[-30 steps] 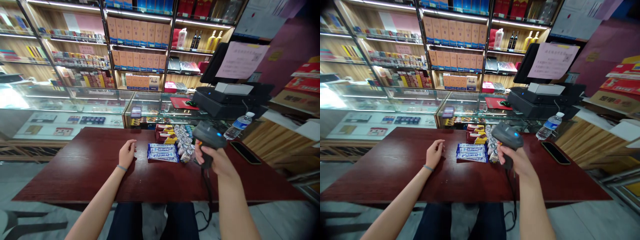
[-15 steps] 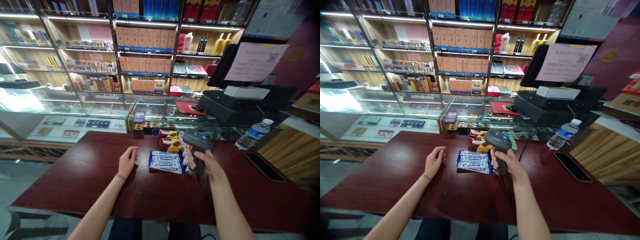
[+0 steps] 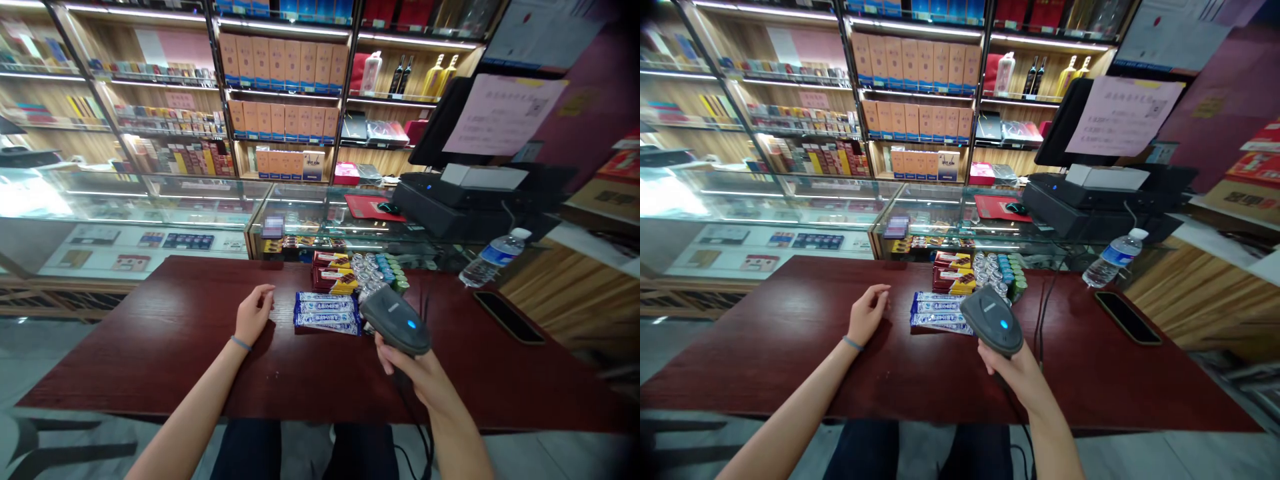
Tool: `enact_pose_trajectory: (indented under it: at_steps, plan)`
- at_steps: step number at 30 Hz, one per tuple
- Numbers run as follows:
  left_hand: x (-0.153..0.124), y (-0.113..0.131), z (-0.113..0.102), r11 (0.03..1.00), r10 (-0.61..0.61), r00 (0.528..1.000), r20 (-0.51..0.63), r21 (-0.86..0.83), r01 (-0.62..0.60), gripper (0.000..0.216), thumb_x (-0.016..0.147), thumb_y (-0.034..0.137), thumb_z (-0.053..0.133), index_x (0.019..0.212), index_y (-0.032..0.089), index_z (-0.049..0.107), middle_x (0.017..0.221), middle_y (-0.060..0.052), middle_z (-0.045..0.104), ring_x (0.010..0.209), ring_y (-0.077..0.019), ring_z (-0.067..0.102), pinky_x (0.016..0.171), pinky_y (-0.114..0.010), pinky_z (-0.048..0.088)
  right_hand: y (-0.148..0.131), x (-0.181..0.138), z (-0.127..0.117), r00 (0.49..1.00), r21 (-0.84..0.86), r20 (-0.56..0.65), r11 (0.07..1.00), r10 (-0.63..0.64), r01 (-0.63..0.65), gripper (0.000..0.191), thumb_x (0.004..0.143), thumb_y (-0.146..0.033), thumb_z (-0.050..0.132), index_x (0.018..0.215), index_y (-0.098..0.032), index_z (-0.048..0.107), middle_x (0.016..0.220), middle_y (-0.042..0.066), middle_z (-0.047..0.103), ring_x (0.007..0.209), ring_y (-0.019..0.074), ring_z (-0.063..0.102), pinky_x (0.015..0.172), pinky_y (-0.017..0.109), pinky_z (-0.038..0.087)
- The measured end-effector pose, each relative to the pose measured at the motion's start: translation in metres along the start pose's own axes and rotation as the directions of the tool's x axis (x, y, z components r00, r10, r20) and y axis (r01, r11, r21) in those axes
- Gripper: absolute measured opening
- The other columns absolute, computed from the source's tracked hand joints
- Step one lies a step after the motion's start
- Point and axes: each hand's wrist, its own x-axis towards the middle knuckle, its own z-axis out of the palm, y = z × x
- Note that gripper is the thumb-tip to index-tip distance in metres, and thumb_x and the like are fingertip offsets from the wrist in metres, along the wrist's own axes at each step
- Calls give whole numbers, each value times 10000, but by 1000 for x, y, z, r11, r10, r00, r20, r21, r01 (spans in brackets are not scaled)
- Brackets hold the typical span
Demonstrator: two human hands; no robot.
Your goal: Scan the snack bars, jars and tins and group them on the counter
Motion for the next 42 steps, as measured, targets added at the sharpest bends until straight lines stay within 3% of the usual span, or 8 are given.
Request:
enact_pose_trajectory:
  at_steps: [5,10,14,20,26,29,35,42]
  plan:
    - [18,78,0,893,445,889,-102,123,-433,301,838,462,743,785,204,597,1416,-128,551,1399,-332,464,1143,-524,413,4,-19,10,997,67,-77,998,2,3,254,839,-418,789,898,-189,696,706,-11,598,481,104,468,506,274,362]
    - [33,160,-5,741,671,729,-136,176,-649,331,794,432,802,698,213,572,1537,-51,422,1519,-374,257,1238,-615,225,7,-22,12,998,16,-69,1000,7,-6,277,851,-418,786,839,-169,666,601,-33,562,483,100,465,531,261,351]
    - [29,127,-3,803,597,783,-175,126,-583,234,890,383,697,776,208,592,1400,-105,553,1366,-298,490,1144,-523,413,4,-26,13,995,-18,-102,1000,-4,2,298,866,-442,765,874,-168,648,536,-52,535,454,99,439,514,256,323]
    - [-1,17,9,988,143,965,-221,-28,-153,193,969,376,569,1014,193,611,777,5,659,666,-127,641,695,-258,532,-4,-28,16,987,-108,-162,994,-11,-7,327,857,-473,753,822,-164,654,472,-60,511,428,108,419,510,268,333]
    - [-11,2,8,990,111,994,15,92,-111,221,962,405,579,1028,209,657,817,-2,695,710,-135,645,694,-245,499,3,-36,18,986,-154,-160,985,57,-82,443,873,-511,722,612,-191,561,450,-26,523,425,113,460,493,258,343]
    - [-11,10,8,966,222,956,193,92,-243,238,969,411,582,1076,214,661,913,-29,700,806,-156,658,749,-263,515,8,-49,19,974,-161,-187,974,129,-160,454,857,-524,737,606,-191,559,442,-25,523,410,109,463,476,245,347]
    - [-18,23,15,777,438,718,541,173,-605,413,918,460,666,1271,246,652,1155,-100,656,1070,-253,611,933,-387,489,17,-78,19,956,-151,-253,970,150,-192,471,846,-562,735,605,-191,573,435,-23,520,428,115,470,510,253,383]
    - [-26,37,41,653,422,689,589,330,-682,430,965,400,605,1365,245,609,1199,-118,638,1112,-279,560,942,-434,442,23,-84,19,955,-148,-264,972,139,-182,468,855,-548,731,599,-187,580,438,-18,520,426,119,469,499,254,359]
